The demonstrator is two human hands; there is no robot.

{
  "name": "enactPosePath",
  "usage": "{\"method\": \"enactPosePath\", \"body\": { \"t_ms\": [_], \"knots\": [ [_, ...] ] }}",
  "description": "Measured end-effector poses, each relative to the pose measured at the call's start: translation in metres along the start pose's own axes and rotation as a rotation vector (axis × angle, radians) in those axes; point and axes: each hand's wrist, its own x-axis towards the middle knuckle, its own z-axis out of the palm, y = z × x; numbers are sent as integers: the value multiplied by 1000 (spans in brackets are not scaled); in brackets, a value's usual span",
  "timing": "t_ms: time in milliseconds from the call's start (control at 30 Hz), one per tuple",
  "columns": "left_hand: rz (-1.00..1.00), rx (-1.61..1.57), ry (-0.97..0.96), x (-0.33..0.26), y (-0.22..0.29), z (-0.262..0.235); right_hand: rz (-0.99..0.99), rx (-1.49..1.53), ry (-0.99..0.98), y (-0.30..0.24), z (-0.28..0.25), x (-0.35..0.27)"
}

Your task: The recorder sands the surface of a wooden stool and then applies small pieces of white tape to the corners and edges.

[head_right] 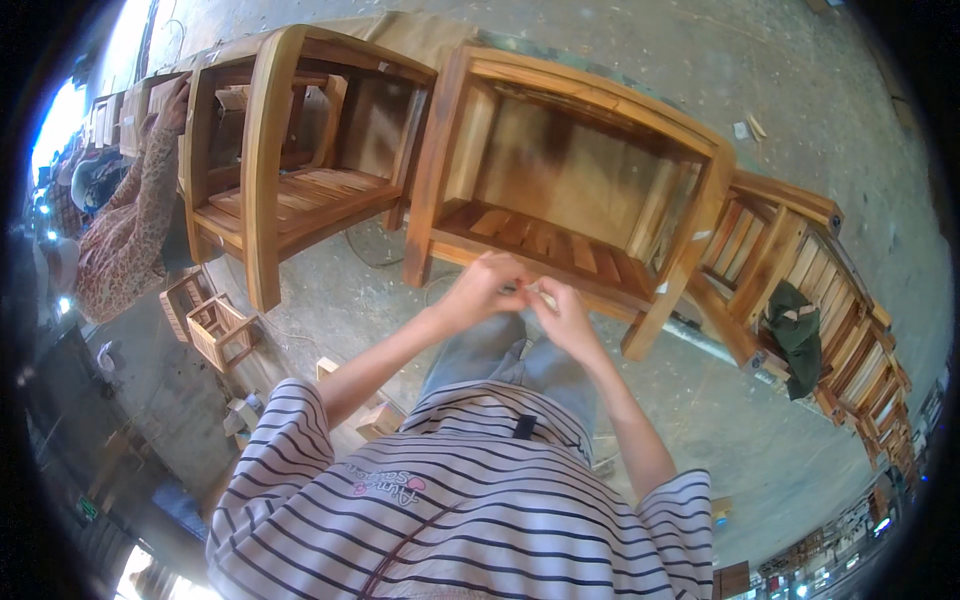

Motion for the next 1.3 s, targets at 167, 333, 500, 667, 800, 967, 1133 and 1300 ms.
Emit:
{"method": "enactPosePath", "body": {
  "t_ms": [167, 333, 500, 667, 800, 967, 1133, 1300],
  "knots": [
    [78, -48, -92, -4, 1, -4, 262, 315, -143, 2, 0, -6],
    [93, -72, -174, -5, -2, -4, 339, 482, -257, 7, -2, -10],
    [98, -102, -209, -9, -2, -6, 352, 538, -386, 12, -7, -9],
    [-169, -307, -37, -13, 0, -8, 401, 492, -404, -9, -13, -4],
    [-217, -385, -13, -13, 3, -7, 343, 556, -411, -6, -13, -5],
    [-242, -378, 9, -16, 12, -8, 374, 551, -389, -15, -17, -4],
    [-274, -498, -30, -20, 9, -7, 359, 549, -484, -20, -25, -2],
    [-389, -574, 204, -25, -11, -19, 288, 463, -703, -12, -22, -12]
  ]
}}
